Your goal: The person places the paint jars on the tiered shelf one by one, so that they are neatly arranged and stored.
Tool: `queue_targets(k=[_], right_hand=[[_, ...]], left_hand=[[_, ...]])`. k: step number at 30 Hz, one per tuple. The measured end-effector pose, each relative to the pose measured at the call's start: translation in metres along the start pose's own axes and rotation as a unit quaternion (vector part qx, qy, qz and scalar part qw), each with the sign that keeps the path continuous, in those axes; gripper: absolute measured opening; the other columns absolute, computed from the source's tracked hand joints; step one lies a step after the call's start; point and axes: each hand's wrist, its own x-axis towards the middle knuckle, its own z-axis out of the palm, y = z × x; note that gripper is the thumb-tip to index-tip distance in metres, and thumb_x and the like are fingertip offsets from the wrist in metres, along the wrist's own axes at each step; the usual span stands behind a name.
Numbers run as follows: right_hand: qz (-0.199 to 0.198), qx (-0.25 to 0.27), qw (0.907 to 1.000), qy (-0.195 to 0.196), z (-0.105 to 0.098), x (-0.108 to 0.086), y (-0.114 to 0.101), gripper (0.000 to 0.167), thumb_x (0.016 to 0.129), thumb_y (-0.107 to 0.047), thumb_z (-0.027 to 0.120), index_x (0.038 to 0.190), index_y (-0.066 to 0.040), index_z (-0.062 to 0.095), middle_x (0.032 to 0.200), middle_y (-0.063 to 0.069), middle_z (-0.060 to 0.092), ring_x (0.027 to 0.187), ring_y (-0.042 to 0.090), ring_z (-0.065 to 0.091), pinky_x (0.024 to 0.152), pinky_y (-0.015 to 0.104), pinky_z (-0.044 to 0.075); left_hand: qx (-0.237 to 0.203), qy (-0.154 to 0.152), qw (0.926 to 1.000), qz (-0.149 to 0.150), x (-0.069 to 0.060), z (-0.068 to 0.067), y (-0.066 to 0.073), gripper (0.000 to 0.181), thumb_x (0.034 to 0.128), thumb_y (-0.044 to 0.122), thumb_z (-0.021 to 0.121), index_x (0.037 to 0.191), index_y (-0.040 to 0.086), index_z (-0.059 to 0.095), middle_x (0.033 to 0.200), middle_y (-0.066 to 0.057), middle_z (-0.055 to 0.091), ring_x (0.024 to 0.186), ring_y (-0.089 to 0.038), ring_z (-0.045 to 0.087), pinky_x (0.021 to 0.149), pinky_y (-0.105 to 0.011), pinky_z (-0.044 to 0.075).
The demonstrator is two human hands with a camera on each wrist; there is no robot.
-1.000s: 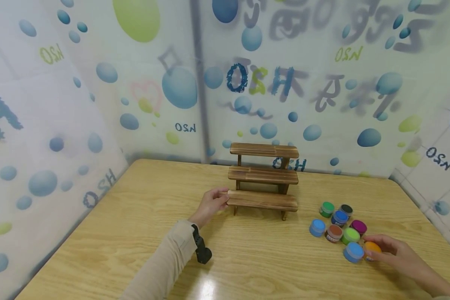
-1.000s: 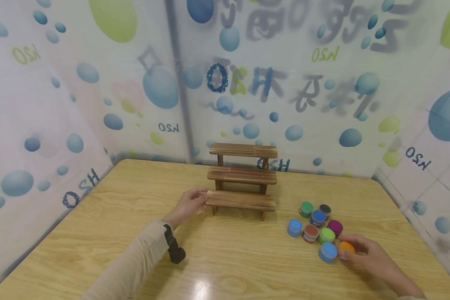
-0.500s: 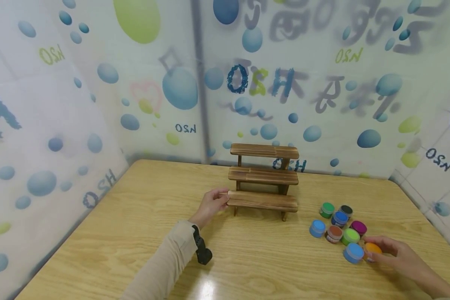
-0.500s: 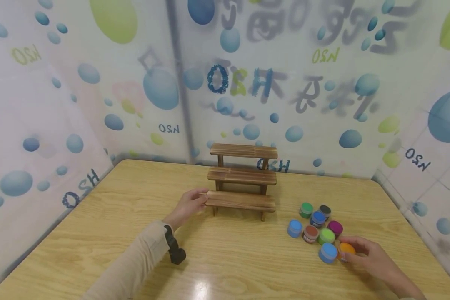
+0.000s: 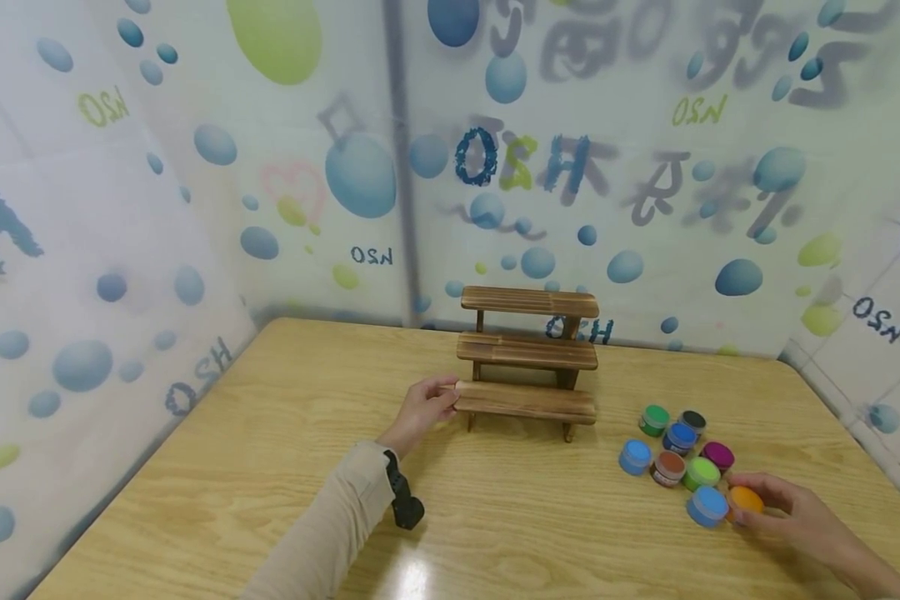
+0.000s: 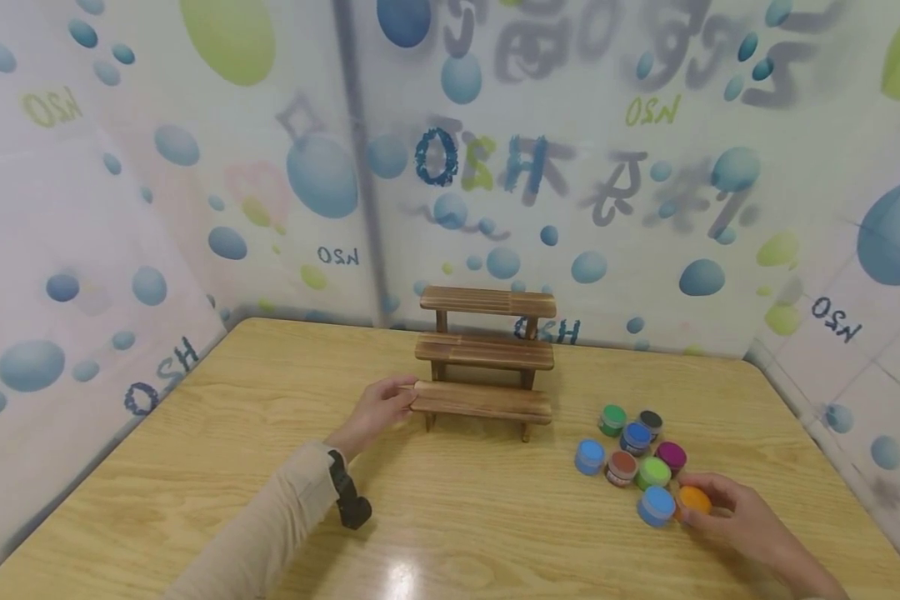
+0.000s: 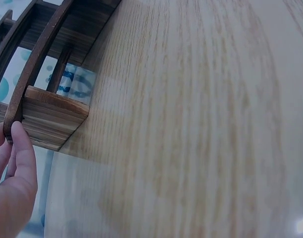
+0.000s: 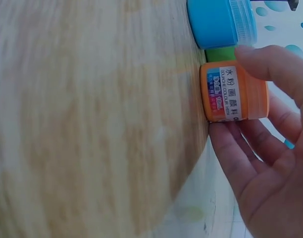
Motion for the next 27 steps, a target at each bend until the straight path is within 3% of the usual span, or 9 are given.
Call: queue_targets(k=[6,10,16,20,23,27], right_hand=[[-0.003,0.01,0.9999,-0.003,0.001,-0.002,0.0,0.049,0.087,-0.022,0.057,0.12,0.013,0.044,0.116,0.026,0.049,0.081,-0.014,0.044,0.068,0.019,0.047],[-0.006,-0.014,0.9998,0.016,0.002,-0.002,0.001,0.048,0.086,-0.023,0.058,0.119,0.011,0.046,0.115,0.026,0.05,0.08,-0.014,0.043,0.067,0.019,0.046],[-0.024,-0.07,0.9955,0.059,0.0,-0.004,0.001,0.045,0.085,-0.025,0.061,0.115,0.008,0.053,0.109,0.022,0.055,0.079,-0.014,0.043,0.064,0.017,0.045],[-0.014,-0.081,0.9942,0.07,-0.004,-0.005,0.0,0.048,0.084,-0.028,0.061,0.116,0.008,0.052,0.109,0.023,0.056,0.078,-0.013,0.043,0.065,0.022,0.045],[0.001,-0.081,0.9941,0.072,-0.007,-0.004,-0.001,0.053,0.085,-0.031,0.059,0.119,0.008,0.05,0.112,0.027,0.053,0.081,-0.002,0.049,0.066,0.028,0.047],[0.013,-0.081,0.9938,0.075,-0.012,-0.004,-0.004,0.057,0.085,-0.036,0.057,0.121,0.009,0.047,0.112,0.029,0.051,0.089,0.027,0.054,0.064,0.027,0.046]], left_hand=[[-0.003,0.001,1.0,-0.005,0.013,-0.002,-0.015,0.032,0.0896,0.006,0.051,0.12,-0.005,0.05,0.092,-0.011,0.054,0.072,-0.012,0.053,0.08,-0.041,0.047],[-0.005,0.006,1.0,-0.006,0.02,-0.002,-0.025,0.032,0.0889,0.009,0.053,0.119,-0.001,0.052,0.093,-0.01,0.055,0.071,-0.011,0.054,0.077,-0.037,0.049],[-0.001,0.014,0.9999,0.003,0.021,-0.001,-0.026,0.03,0.0887,0.008,0.053,0.118,-0.001,0.053,0.089,-0.008,0.055,0.071,-0.011,0.054,0.074,-0.034,0.049],[-0.002,0.016,0.9999,0.004,0.021,-0.001,-0.026,0.03,0.0885,0.007,0.053,0.117,-0.001,0.054,0.088,-0.008,0.055,0.07,-0.011,0.054,0.073,-0.034,0.049],[-0.002,0.017,0.9998,0.003,0.021,-0.002,-0.026,0.03,0.0885,0.007,0.053,0.117,0.0,0.054,0.088,-0.008,0.056,0.07,-0.011,0.054,0.073,-0.033,0.049],[0.003,0.018,0.9998,0.004,0.02,-0.002,-0.025,0.03,0.0887,0.008,0.053,0.118,0.0,0.054,0.088,-0.008,0.056,0.07,-0.011,0.054,0.072,-0.033,0.049]])
